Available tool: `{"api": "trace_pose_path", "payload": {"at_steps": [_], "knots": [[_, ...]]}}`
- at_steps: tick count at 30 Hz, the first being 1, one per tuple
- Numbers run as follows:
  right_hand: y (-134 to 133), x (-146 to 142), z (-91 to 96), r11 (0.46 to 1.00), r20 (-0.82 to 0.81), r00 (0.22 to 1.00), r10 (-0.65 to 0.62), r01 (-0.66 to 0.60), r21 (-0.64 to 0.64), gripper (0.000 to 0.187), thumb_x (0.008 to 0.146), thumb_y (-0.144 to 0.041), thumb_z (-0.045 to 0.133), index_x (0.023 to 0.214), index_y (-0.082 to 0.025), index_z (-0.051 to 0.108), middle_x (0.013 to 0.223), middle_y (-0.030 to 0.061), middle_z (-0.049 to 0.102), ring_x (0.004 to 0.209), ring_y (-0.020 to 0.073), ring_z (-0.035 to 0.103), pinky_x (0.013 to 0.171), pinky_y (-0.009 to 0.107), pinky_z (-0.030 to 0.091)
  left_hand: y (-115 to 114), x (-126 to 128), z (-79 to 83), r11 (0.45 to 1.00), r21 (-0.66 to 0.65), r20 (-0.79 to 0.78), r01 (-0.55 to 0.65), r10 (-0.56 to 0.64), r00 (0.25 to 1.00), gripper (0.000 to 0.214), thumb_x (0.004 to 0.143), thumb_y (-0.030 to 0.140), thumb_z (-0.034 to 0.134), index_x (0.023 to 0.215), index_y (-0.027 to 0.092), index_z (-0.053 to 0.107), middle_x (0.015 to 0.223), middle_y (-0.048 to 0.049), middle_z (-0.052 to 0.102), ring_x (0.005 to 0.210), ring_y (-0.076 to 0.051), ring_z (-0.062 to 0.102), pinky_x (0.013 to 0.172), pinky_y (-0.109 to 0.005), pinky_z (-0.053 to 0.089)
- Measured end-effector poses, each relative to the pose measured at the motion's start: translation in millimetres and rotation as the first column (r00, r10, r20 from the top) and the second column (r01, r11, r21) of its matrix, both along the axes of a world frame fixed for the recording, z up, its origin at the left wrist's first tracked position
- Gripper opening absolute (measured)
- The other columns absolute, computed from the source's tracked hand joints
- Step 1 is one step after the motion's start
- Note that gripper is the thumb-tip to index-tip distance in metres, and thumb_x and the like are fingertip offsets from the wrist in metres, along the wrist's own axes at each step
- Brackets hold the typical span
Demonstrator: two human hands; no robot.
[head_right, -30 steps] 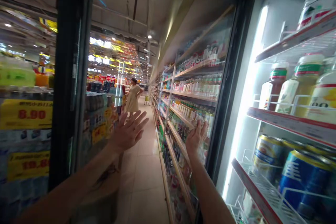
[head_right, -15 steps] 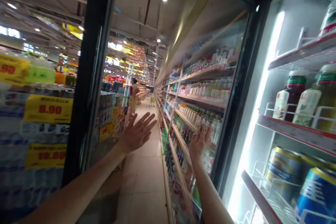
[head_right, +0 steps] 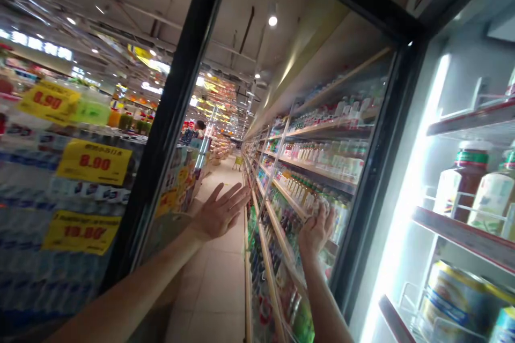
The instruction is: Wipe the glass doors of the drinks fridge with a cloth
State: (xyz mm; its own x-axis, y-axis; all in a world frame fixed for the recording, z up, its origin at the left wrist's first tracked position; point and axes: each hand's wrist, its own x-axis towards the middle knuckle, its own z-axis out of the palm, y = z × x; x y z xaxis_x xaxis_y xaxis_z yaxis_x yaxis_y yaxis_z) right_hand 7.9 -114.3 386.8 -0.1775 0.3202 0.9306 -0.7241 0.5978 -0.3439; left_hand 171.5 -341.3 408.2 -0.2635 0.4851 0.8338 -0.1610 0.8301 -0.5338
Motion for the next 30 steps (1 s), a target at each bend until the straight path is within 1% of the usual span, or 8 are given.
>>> {"api": "trace_pose_path", "payload": {"at_steps": [4,9,12,15,18,22,26,30], "knots": [[-28,17,7.9,0.986,-0.145,0.989,0.019,0.006,0.170,0.047,0.087,-0.024,0.031,0.132,-0.018,0.045,0.145,0.0142,0.033,0.138,0.0258,0.023,0.107,0.054,0.027,0,0,-0.1,1.000,-0.001,-0.012,0.011,-0.011,1.000,0.047,0.089,0.027,0.039,0.135,0.022,0.040,0.146,-0.0018,0.034,0.137,-0.018,0.025,0.116,-0.044,0.002],[-53,33,18.6,0.832,-0.322,0.943,0.087,0.109,0.544,0.043,0.085,-0.020,0.038,0.126,-0.027,0.051,0.142,0.0077,0.038,0.138,0.0224,0.024,0.110,0.048,0.022,-2,-1,0.2,1.000,0.001,0.005,-0.005,0.005,1.000,0.049,0.089,0.027,0.038,0.138,0.023,0.035,0.146,-0.0019,0.034,0.138,-0.018,0.024,0.116,-0.044,0.006],[-19,10,45.6,0.890,-0.221,0.975,-0.008,0.107,0.443,0.043,0.084,-0.022,0.038,0.125,-0.024,0.052,0.141,0.0095,0.039,0.136,0.0241,0.027,0.108,0.051,0.023,-1,1,0.4,1.000,0.005,0.021,-0.009,0.009,1.000,0.048,0.089,0.027,0.038,0.137,0.022,0.037,0.147,-0.0019,0.032,0.138,-0.018,0.022,0.116,-0.044,0.005],[25,-21,78.2,0.992,-0.012,0.996,-0.092,0.092,0.085,0.048,0.083,-0.021,0.033,0.126,-0.010,0.051,0.137,0.0207,0.041,0.131,0.0287,0.034,0.103,0.051,0.028,2,3,0.3,1.000,-0.002,0.036,-0.012,0.012,0.999,0.048,0.089,0.027,0.038,0.136,0.020,0.038,0.147,-0.0027,0.030,0.139,-0.019,0.020,0.116,-0.045,0.001],[36,-30,96.3,0.992,0.105,0.989,-0.104,0.110,-0.062,0.054,0.085,-0.021,0.026,0.127,0.005,0.047,0.135,0.0324,0.036,0.130,0.0323,0.034,0.100,0.049,0.028,3,3,0.0,1.000,0.002,0.059,-0.011,0.011,0.998,0.049,0.089,0.027,0.036,0.137,0.019,0.035,0.147,-0.0045,0.030,0.139,-0.020,0.019,0.115,-0.046,0.000],[-13,7,87.1,0.971,-0.054,0.997,-0.062,0.073,0.228,0.051,0.088,-0.027,0.027,0.131,-0.008,0.048,0.143,0.0171,0.033,0.137,0.0263,0.025,0.106,0.045,0.025,1,2,0.0,0.999,0.038,0.111,0.015,-0.019,0.994,0.053,0.089,0.026,0.036,0.141,0.020,0.028,0.147,-0.0059,0.030,0.140,-0.019,0.016,0.115,-0.047,0.001],[-50,42,79.5,0.821,-0.244,0.968,0.049,0.100,0.562,0.043,0.087,-0.031,0.039,0.128,-0.024,0.051,0.145,0.0044,0.034,0.138,0.0203,0.022,0.112,0.046,0.019,0,1,1.4,0.999,0.023,0.085,0.026,-0.028,0.996,0.051,0.089,0.024,0.037,0.139,0.019,0.030,0.146,-0.0060,0.033,0.140,-0.018,0.016,0.116,-0.046,0.000],[-18,17,97.7,0.911,-0.107,0.994,-0.025,0.067,0.407,0.045,0.087,-0.030,0.039,0.131,-0.021,0.047,0.147,0.0097,0.030,0.137,0.0221,0.023,0.111,0.050,0.016,1,2,2.3,0.999,-0.005,0.037,0.034,-0.034,0.999,0.049,0.089,0.024,0.038,0.137,0.017,0.034,0.145,-0.0059,0.035,0.140,-0.018,0.013,0.116,-0.045,-0.003]]}}
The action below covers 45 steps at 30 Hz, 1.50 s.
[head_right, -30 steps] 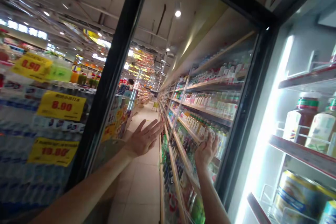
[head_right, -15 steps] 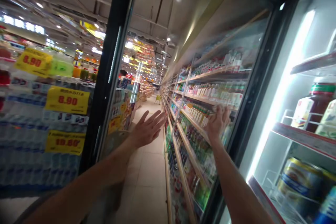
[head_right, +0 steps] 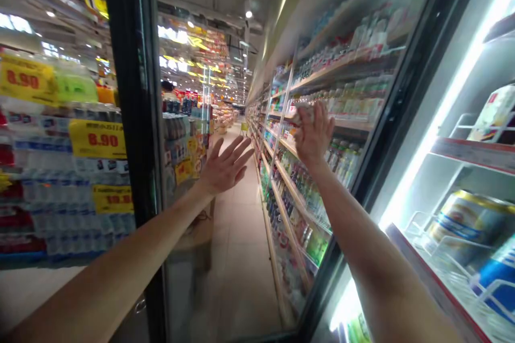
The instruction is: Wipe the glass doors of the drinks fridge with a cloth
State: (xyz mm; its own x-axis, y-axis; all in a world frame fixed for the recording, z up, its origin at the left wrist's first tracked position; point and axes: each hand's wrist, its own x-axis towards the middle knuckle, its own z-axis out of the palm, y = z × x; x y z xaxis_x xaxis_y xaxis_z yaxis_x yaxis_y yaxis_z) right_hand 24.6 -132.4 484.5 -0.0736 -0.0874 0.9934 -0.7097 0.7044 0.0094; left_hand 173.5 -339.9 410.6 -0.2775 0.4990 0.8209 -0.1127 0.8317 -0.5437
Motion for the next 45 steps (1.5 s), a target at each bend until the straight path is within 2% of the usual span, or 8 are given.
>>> {"api": "trace_pose_path", "payload": {"at_steps": [6,13,21,28,32,37,42,45], "knots": [[15,-23,17.6,0.941,0.027,1.000,0.015,-0.005,-0.340,0.050,0.086,-0.020,0.031,0.131,-0.001,0.042,0.141,0.0325,0.025,0.134,0.0360,0.025,0.099,0.062,0.023,1,2,-1.4,0.999,-0.007,0.003,-0.046,0.046,0.999,0.048,0.088,0.026,0.038,0.135,0.019,0.038,0.146,-0.0045,0.033,0.140,-0.020,0.017,0.116,-0.047,0.001],[-45,21,-8.0,0.969,-0.364,0.925,0.110,-0.019,0.245,0.040,0.085,-0.023,0.042,0.122,-0.026,0.054,0.139,0.0075,0.043,0.136,0.0206,0.029,0.110,0.044,0.022,-6,-2,-3.0,1.000,-0.011,-0.053,-0.027,0.026,0.998,0.046,0.087,0.027,0.042,0.132,0.021,0.043,0.145,-0.0031,0.036,0.139,-0.019,0.021,0.116,-0.045,0.002],[-37,4,51.8,0.918,-0.014,0.998,0.055,-0.056,-0.392,0.048,0.086,-0.025,0.031,0.131,-0.018,0.048,0.143,0.0149,0.035,0.135,0.0291,0.028,0.105,0.054,0.025,-7,-1,-3.0,0.998,-0.033,-0.059,-0.050,0.048,0.997,0.047,0.088,0.030,0.041,0.135,0.021,0.040,0.148,-0.0018,0.031,0.139,-0.020,0.021,0.116,-0.045,0.003],[-89,43,42.9,0.932,-0.306,0.932,0.195,-0.079,0.354,0.052,0.079,-0.016,0.043,0.129,-0.032,0.048,0.143,0.0028,0.039,0.138,0.0187,0.024,0.112,0.046,0.017,-11,5,0.4,0.999,-0.035,-0.068,-0.003,0.001,0.998,0.044,0.087,0.027,0.043,0.131,0.020,0.045,0.144,-0.0056,0.038,0.137,-0.021,0.025,0.114,-0.042,0.014],[-39,11,68.6,0.994,-0.070,0.995,0.076,-0.081,-0.068,0.051,0.081,-0.020,0.038,0.131,-0.027,0.047,0.145,0.0069,0.035,0.137,0.0229,0.025,0.109,0.052,0.021,-21,15,24.2,0.989,0.146,-0.193,-0.015,0.043,0.980,0.045,0.088,0.029,0.042,0.132,0.020,0.043,0.141,-0.0082,0.042,0.134,-0.022,0.032,0.113,-0.044,0.015],[4,-16,87.8,0.830,0.163,0.981,0.108,0.002,-0.558,0.052,0.082,-0.023,0.033,0.131,-0.018,0.047,0.144,0.0146,0.034,0.134,0.0298,0.029,0.104,0.057,0.026,-30,22,46.8,0.965,0.258,-0.230,-0.046,0.107,0.967,0.046,0.089,0.032,0.042,0.133,0.020,0.041,0.142,-0.0080,0.040,0.134,-0.021,0.033,0.114,-0.043,0.013],[-62,24,64.3,0.972,-0.091,0.978,0.190,-0.200,-0.120,0.050,0.085,-0.023,0.034,0.134,-0.025,0.042,0.147,0.0088,0.032,0.139,0.0245,0.020,0.110,0.053,0.021,-35,23,43.0,0.979,0.202,-0.273,-0.015,0.071,0.959,0.051,0.089,0.026,0.042,0.138,0.020,0.033,0.140,-0.0088,0.044,0.134,-0.021,0.032,0.115,-0.043,0.014],[-99,45,47.9,0.939,-0.135,0.931,0.340,-0.330,0.092,0.056,0.089,-0.026,0.031,0.144,-0.027,0.020,0.150,0.0066,0.025,0.141,0.0225,0.017,0.111,0.054,0.018,-29,23,51.3,0.980,0.187,-0.286,0.070,-0.013,0.958,0.053,0.089,0.020,0.040,0.140,0.019,0.027,0.138,-0.0106,0.045,0.134,-0.021,0.032,0.113,-0.044,0.021]]}}
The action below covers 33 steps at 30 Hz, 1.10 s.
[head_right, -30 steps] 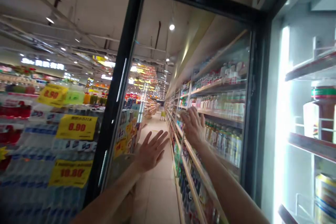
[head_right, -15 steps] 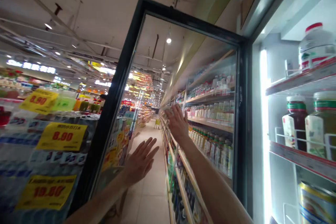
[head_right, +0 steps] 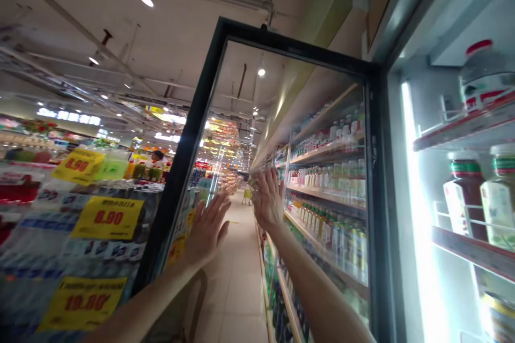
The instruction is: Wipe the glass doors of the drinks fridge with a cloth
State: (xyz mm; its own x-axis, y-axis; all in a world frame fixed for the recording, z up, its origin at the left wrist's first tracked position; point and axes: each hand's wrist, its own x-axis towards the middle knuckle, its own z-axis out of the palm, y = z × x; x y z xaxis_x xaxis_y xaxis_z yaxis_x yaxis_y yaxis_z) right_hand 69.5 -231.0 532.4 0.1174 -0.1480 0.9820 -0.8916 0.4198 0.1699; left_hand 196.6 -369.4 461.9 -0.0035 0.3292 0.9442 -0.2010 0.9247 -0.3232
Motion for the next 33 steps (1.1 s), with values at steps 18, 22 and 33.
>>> {"api": "trace_pose_path", "payload": {"at_steps": [18,22,33], "knots": [[74,-51,-5.1,0.924,0.115,0.938,-0.327,0.343,-0.172,0.055,0.091,-0.039,0.028,0.143,-0.022,0.025,0.148,0.0123,0.030,0.138,0.0278,0.022,0.106,0.059,0.021,0,-17,122.0,0.986,0.164,-0.102,0.029,-0.013,0.995,0.045,0.087,0.021,0.037,0.131,0.011,0.039,0.141,-0.0155,0.037,0.137,-0.029,0.022,0.110,-0.049,0.029],[70,-49,-6.1,0.920,0.109,0.937,-0.331,0.347,-0.182,0.055,0.091,-0.038,0.028,0.144,-0.023,0.024,0.148,0.0112,0.029,0.138,0.0270,0.022,0.107,0.058,0.021,7,-19,110.3,0.978,0.209,-0.115,0.027,-0.002,0.993,0.048,0.085,0.022,0.040,0.132,0.013,0.038,0.142,-0.0158,0.035,0.138,-0.032,0.018,0.110,-0.053,0.025],[76,-52,-18.2,0.922,0.023,0.930,-0.366,0.366,-0.128,0.056,0.091,-0.038,0.028,0.144,-0.022,0.023,0.147,0.0115,0.031,0.138,0.0262,0.023,0.107,0.055,0.023,-21,-5,115.5,0.989,0.144,-0.072,-0.020,0.031,0.997,0.041,0.087,0.023,0.041,0.127,0.017,0.046,0.143,-0.0113,0.034,0.137,-0.027,0.022,0.111,-0.046,0.026]]}}
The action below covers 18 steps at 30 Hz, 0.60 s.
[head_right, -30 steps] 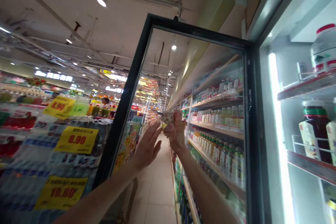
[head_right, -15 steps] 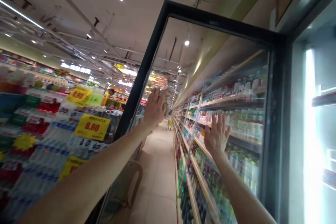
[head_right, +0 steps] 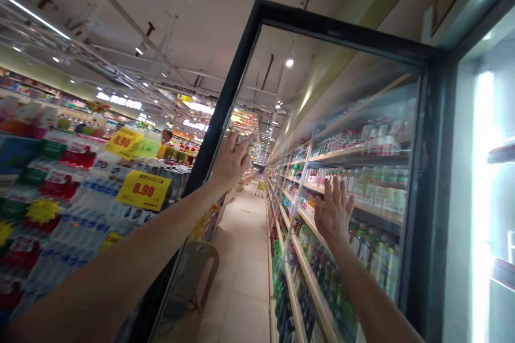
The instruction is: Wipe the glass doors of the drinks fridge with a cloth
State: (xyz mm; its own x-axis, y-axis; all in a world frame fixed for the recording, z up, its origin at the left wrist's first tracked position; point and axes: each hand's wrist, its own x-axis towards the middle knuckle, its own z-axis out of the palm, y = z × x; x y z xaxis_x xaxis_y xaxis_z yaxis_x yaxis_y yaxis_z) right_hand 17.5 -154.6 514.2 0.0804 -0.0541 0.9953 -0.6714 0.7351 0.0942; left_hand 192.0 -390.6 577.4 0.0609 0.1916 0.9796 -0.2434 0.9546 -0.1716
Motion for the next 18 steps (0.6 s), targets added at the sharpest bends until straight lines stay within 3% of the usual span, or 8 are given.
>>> {"api": "trace_pose_path", "payload": {"at_steps": [2,4,7,9,11,13,15,18], "knots": [[-1,0,-0.4,1.000,-0.002,1.000,0.006,-0.006,-0.018,0.055,0.091,-0.038,0.029,0.143,-0.022,0.026,0.147,0.0116,0.032,0.138,0.0262,0.024,0.107,0.055,0.023,1,0,-3.5,1.000,0.022,-0.026,0.003,-0.003,1.000,0.041,0.086,0.023,0.042,0.126,0.015,0.047,0.143,-0.0133,0.034,0.137,-0.029,0.021,0.111,-0.047,0.025],[-1,0,-0.4,1.000,0.003,1.000,0.016,-0.016,-0.024,0.053,0.091,-0.037,0.029,0.142,-0.022,0.029,0.147,0.0111,0.033,0.138,0.0260,0.025,0.108,0.054,0.023,13,-7,-26.1,0.992,-0.130,0.067,0.009,0.000,0.998,0.041,0.087,0.024,0.043,0.126,0.016,0.047,0.141,-0.0140,0.037,0.137,-0.029,0.021,0.111,-0.046,0.025],[0,-1,-1.7,0.999,0.016,0.999,0.030,-0.030,-0.018,0.053,0.090,-0.034,0.030,0.142,-0.023,0.029,0.147,0.0106,0.032,0.138,0.0255,0.024,0.108,0.054,0.022,31,-16,-62.2,0.868,-0.486,0.333,0.100,0.078,0.940,0.043,0.088,0.029,0.042,0.130,0.023,0.043,0.138,-0.0082,0.043,0.137,-0.024,0.024,0.112,-0.041,0.025],[1,-2,-3.8,0.999,0.017,0.999,0.031,-0.031,-0.017,0.053,0.090,-0.033,0.030,0.142,-0.024,0.029,0.147,0.0102,0.032,0.138,0.0252,0.024,0.108,0.053,0.022,29,-12,-63.8,0.819,-0.557,0.402,0.139,0.119,0.908,0.045,0.088,0.030,0.042,0.133,0.027,0.040,0.138,-0.0051,0.043,0.136,-0.021,0.027,0.112,-0.038,0.026],[2,-2,-6.0,0.999,0.010,1.000,0.024,-0.023,-0.025,0.053,0.090,-0.032,0.029,0.142,-0.025,0.029,0.146,0.0096,0.033,0.138,0.0248,0.024,0.109,0.053,0.021,16,-4,-44.6,0.908,-0.414,0.310,0.072,0.066,0.948,0.044,0.088,0.030,0.041,0.132,0.025,0.041,0.140,-0.0069,0.040,0.136,-0.023,0.026,0.110,-0.041,0.027],[2,-1,-7.5,0.999,0.008,1.000,0.013,-0.013,-0.033,0.052,0.090,-0.031,0.029,0.142,-0.025,0.029,0.146,0.0091,0.034,0.138,0.0246,0.024,0.109,0.053,0.021,2,2,-18.2,0.993,-0.119,0.101,0.006,0.006,0.995,0.043,0.087,0.029,0.041,0.130,0.021,0.043,0.142,-0.0099,0.037,0.137,-0.027,0.024,0.109,-0.047,0.027],[2,-1,-8.1,0.999,0.010,1.000,0.006,-0.006,-0.037,0.051,0.090,-0.031,0.029,0.141,-0.024,0.032,0.145,0.0090,0.035,0.138,0.0243,0.025,0.109,0.052,0.021,-1,1,-3.0,0.995,0.098,-0.048,0.008,-0.003,0.999,0.044,0.086,0.027,0.043,0.129,0.019,0.043,0.143,-0.0118,0.035,0.137,-0.030,0.023,0.109,-0.050,0.026],[1,-1,-8.0,0.999,-0.002,1.000,0.010,-0.010,-0.042,0.050,0.090,-0.033,0.028,0.138,-0.022,0.036,0.144,0.0095,0.037,0.137,0.0241,0.026,0.109,0.051,0.021,27,-17,-19.6,0.999,0.035,0.036,0.014,-0.016,0.999,0.048,0.085,0.026,0.043,0.132,0.016,0.039,0.144,-0.0130,0.033,0.138,-0.030,0.019,0.110,-0.049,0.023]]}}
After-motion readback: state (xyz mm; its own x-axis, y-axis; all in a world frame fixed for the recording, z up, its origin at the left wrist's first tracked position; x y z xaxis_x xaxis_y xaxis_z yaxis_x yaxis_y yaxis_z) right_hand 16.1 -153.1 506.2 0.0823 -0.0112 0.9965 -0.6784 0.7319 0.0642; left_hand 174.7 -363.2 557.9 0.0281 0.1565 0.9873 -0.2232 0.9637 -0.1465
